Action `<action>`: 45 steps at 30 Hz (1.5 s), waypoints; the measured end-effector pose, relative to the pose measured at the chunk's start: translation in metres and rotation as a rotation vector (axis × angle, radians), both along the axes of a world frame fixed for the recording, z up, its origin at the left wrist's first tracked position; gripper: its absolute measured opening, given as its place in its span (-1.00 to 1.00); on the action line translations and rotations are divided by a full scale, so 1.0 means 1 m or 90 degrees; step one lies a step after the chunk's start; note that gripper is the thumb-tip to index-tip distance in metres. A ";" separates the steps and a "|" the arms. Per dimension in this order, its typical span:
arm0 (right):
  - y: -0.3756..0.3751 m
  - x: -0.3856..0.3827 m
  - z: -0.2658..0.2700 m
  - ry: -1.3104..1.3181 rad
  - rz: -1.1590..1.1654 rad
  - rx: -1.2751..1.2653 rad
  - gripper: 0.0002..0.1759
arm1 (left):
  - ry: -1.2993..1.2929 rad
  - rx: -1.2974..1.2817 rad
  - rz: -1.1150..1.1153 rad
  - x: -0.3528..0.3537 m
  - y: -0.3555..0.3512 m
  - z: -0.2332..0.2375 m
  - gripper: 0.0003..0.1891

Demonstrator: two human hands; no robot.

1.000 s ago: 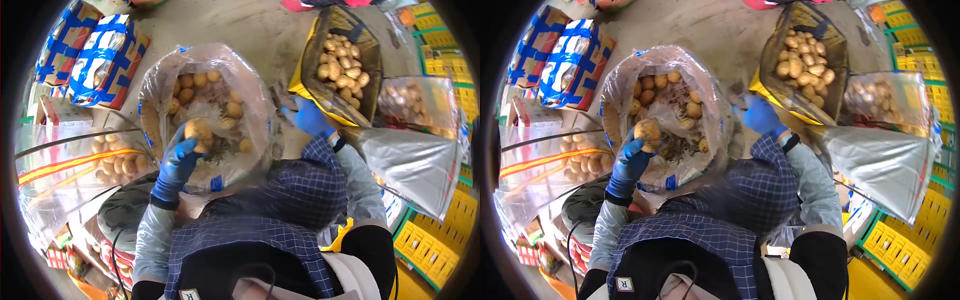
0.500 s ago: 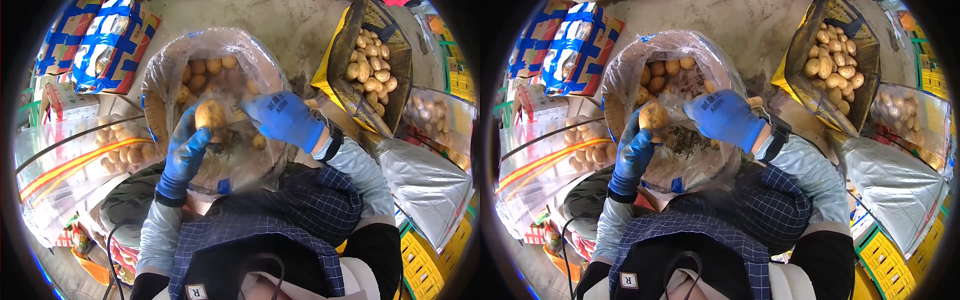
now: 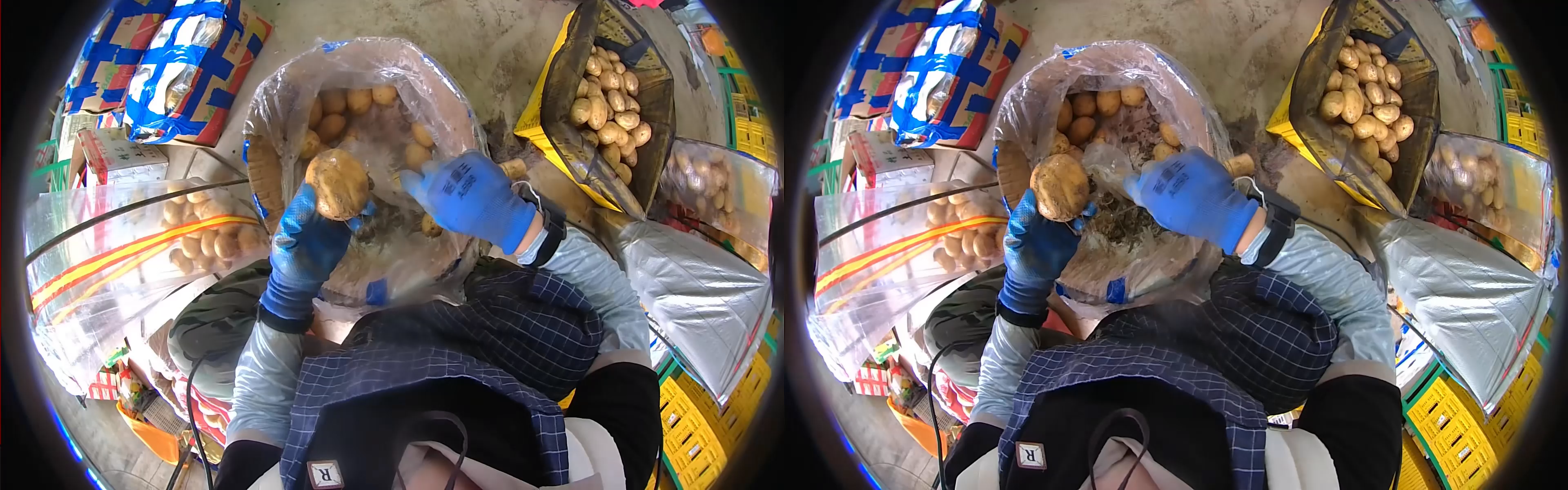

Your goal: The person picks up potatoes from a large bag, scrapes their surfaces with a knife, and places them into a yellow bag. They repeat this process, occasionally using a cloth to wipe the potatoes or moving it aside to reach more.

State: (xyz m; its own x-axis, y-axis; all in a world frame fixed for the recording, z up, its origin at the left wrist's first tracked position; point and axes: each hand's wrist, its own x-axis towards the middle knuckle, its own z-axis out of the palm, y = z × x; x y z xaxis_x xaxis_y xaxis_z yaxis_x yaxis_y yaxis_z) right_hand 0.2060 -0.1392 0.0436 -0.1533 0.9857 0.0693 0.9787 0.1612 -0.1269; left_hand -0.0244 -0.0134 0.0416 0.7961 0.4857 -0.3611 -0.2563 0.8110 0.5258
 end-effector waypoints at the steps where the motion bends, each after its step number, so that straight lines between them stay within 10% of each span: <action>1: 0.001 0.002 0.000 0.066 -0.026 -0.019 -0.84 | -0.018 -0.010 -0.014 -0.004 0.003 -0.007 -0.33; 3: 0.004 0.006 -0.001 0.132 -0.062 -0.009 -0.85 | 0.186 0.461 -0.078 -0.008 0.000 -0.024 -0.35; 5: 0.006 0.007 0.000 0.139 -0.093 0.049 -0.86 | 0.177 0.473 -0.088 -0.013 0.000 -0.030 -0.38; 8: 0.010 -0.002 0.015 -0.023 -0.082 0.016 -0.82 | -0.012 0.071 -0.025 -0.004 -0.002 -0.025 -0.41; 13: -0.006 0.024 -0.011 0.190 -0.206 0.120 -0.79 | -0.059 -0.230 0.033 -0.011 -0.002 -0.014 -0.42; 16: -0.018 0.084 -0.048 0.459 -0.519 0.137 -0.67 | -0.068 -0.282 -0.004 -0.014 0.002 -0.012 -0.39; 18: -0.052 0.135 -0.131 0.324 -0.654 -0.134 -0.60 | -0.116 -0.289 -0.032 -0.015 0.003 -0.014 -0.39; 21: -0.093 0.128 -0.212 0.254 -0.609 -0.149 -0.53 | 0.081 0.039 0.016 -0.017 -0.013 -0.026 -0.39; 26: -0.116 0.112 -0.290 0.221 -0.636 -0.238 -0.47 | 0.049 -0.187 0.011 -0.006 -0.004 -0.013 -0.41; 31: -0.117 0.139 -0.227 0.544 -0.662 0.093 -0.60 | 0.005 -0.167 -0.034 0.006 -0.002 -0.020 -0.29; 35: -0.071 0.092 -0.016 0.726 -0.610 -0.040 -0.67 | 0.055 -0.194 -0.028 0.019 -0.008 -0.022 -0.24; 41: -0.016 -0.011 0.053 0.557 -0.091 0.097 -0.65 | 0.029 -0.237 -0.025 0.042 -0.044 -0.022 -0.60; 45: 0.006 -0.044 0.047 0.413 -0.071 0.178 -0.59 | -0.020 0.308 0.002 0.027 -0.049 -0.021 -0.75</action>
